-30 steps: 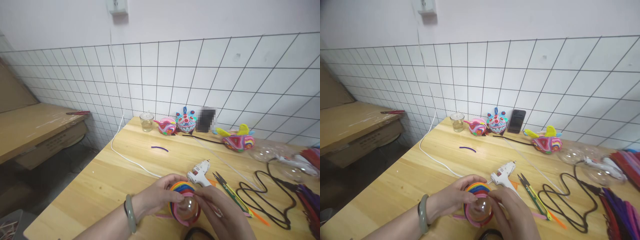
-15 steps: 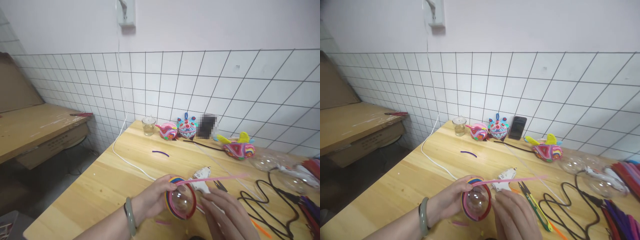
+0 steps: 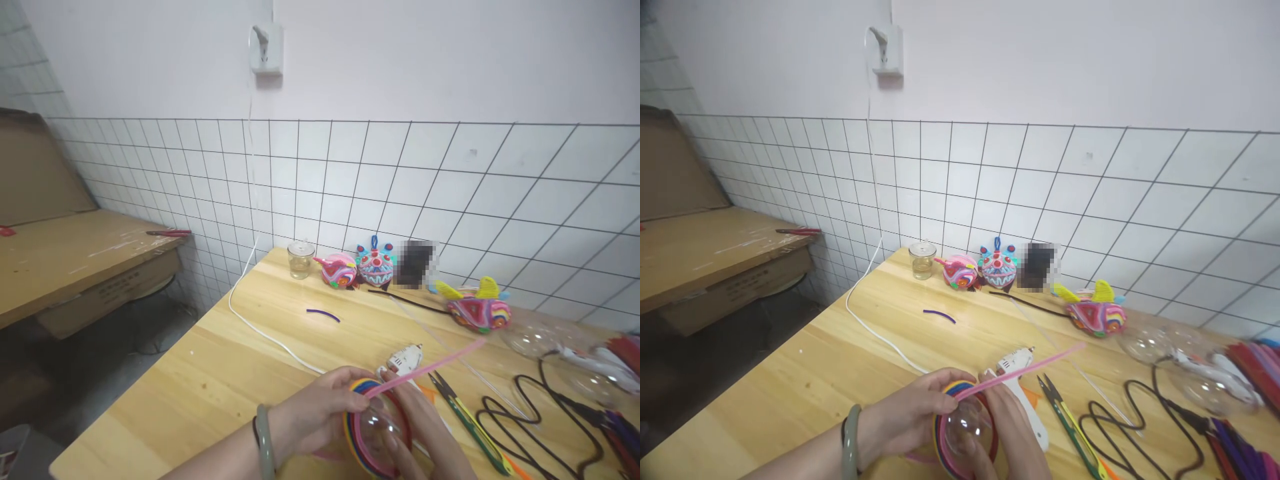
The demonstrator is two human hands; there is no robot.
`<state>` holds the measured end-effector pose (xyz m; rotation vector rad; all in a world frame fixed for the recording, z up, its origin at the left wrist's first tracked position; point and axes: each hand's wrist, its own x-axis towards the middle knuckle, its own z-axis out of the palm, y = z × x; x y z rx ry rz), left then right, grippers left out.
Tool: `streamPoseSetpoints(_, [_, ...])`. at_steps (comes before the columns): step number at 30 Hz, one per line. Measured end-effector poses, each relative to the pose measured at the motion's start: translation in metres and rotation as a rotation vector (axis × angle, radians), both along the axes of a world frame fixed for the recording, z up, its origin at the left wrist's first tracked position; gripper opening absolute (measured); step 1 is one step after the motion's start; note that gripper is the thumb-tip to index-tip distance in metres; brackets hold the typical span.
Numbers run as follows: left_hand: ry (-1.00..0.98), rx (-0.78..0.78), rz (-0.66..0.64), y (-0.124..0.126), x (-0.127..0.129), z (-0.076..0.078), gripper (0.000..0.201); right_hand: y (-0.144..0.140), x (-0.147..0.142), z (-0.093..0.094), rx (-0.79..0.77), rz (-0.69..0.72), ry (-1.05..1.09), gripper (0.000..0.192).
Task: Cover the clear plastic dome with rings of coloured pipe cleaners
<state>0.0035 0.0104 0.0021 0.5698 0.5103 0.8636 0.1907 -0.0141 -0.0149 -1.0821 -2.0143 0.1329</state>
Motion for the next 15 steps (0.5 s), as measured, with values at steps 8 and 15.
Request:
streamPoseSetpoints(8, [0.002,0.060,-0.105,0.000,0.002,0.002,0.030,-0.003,0.000,-0.005,-0.078,0.024,0.087,0.043])
streamPoseSetpoints(15, [0.095,0.085,-0.170,-0.001,-0.002,0.004,0.042,-0.003,-0.005,0.005,-0.137,0.132,0.183,0.043])
